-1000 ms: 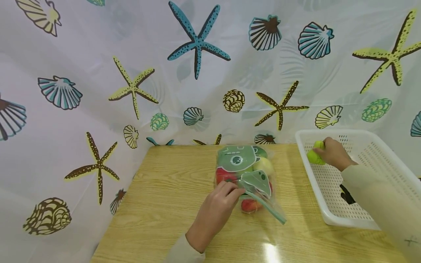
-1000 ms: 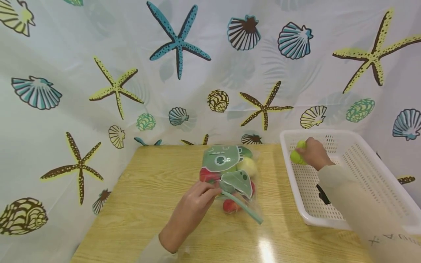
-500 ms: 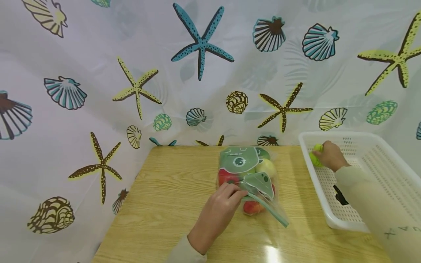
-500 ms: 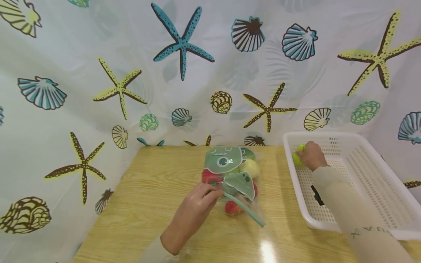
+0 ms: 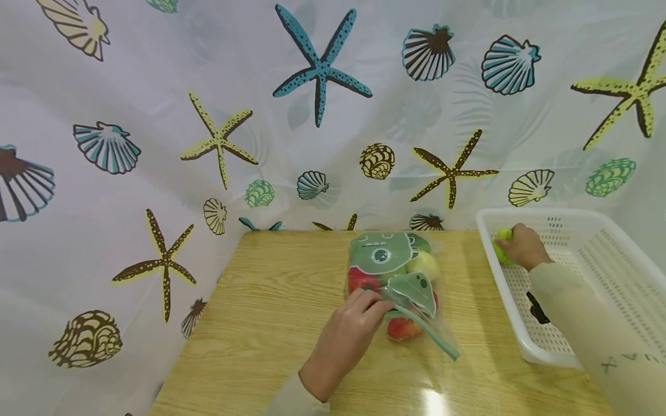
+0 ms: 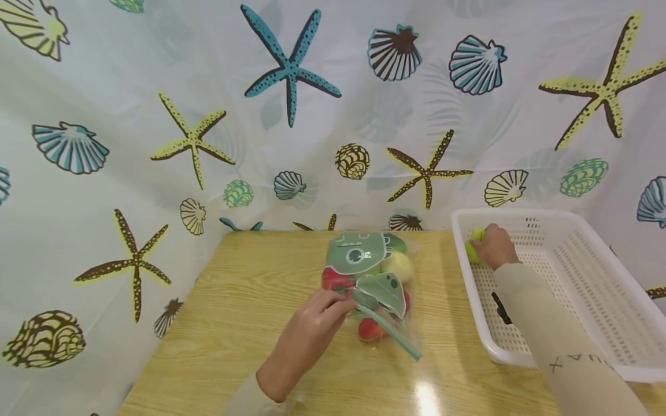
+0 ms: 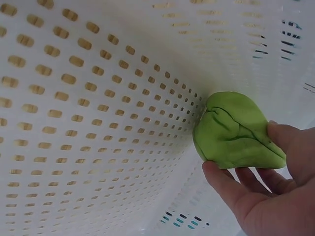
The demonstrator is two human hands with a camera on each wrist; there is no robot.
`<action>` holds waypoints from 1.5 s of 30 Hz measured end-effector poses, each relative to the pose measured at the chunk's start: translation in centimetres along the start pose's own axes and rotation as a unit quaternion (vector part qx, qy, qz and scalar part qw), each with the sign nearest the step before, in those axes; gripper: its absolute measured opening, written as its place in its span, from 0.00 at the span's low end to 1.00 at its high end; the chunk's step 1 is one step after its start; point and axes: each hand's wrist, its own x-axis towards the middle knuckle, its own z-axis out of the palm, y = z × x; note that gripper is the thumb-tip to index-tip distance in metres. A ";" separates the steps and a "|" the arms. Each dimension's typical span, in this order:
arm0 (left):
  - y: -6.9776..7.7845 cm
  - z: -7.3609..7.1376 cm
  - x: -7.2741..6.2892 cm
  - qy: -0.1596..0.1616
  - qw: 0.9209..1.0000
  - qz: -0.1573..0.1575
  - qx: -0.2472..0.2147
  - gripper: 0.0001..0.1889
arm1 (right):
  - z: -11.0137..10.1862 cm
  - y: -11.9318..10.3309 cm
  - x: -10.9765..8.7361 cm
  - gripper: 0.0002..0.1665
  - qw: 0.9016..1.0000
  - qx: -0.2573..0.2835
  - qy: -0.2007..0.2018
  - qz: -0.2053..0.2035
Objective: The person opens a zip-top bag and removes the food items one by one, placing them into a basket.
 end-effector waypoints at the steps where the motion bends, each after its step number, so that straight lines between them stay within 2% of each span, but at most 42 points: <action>1: 0.0 0.0 0.0 -0.001 1.000 -0.001 0.000 0.09 | 0.0 0.0 0.0 0.23 1.000 -0.001 0.002 0.001; 16: 0.0 0.0 0.1 0.000 1.000 -0.001 0.001 0.10 | -0.1 0.0 0.1 0.31 1.000 -0.011 -0.009 0.001; 26: -0.1 0.2 -0.1 -0.003 1.000 -0.001 -0.001 0.10 | -0.8 -0.4 -0.9 0.36 0.999 -0.021 -0.022 -0.041; 32: -0.1 0.2 0.1 0.001 1.000 -0.005 -0.008 0.10 | -1.6 -1.9 -2.1 0.36 0.998 -0.032 0.007 -0.058; 38: 0.0 0.1 0.2 -0.005 1.000 -0.006 -0.008 0.12 | -2.4 -3.6 -3.3 0.35 0.994 -0.037 0.038 -0.094; 45: 0.1 0.2 0.3 -0.002 1.000 -0.004 -0.001 0.12 | -2.9 -4.5 -4.6 0.36 0.994 -0.029 0.031 -0.102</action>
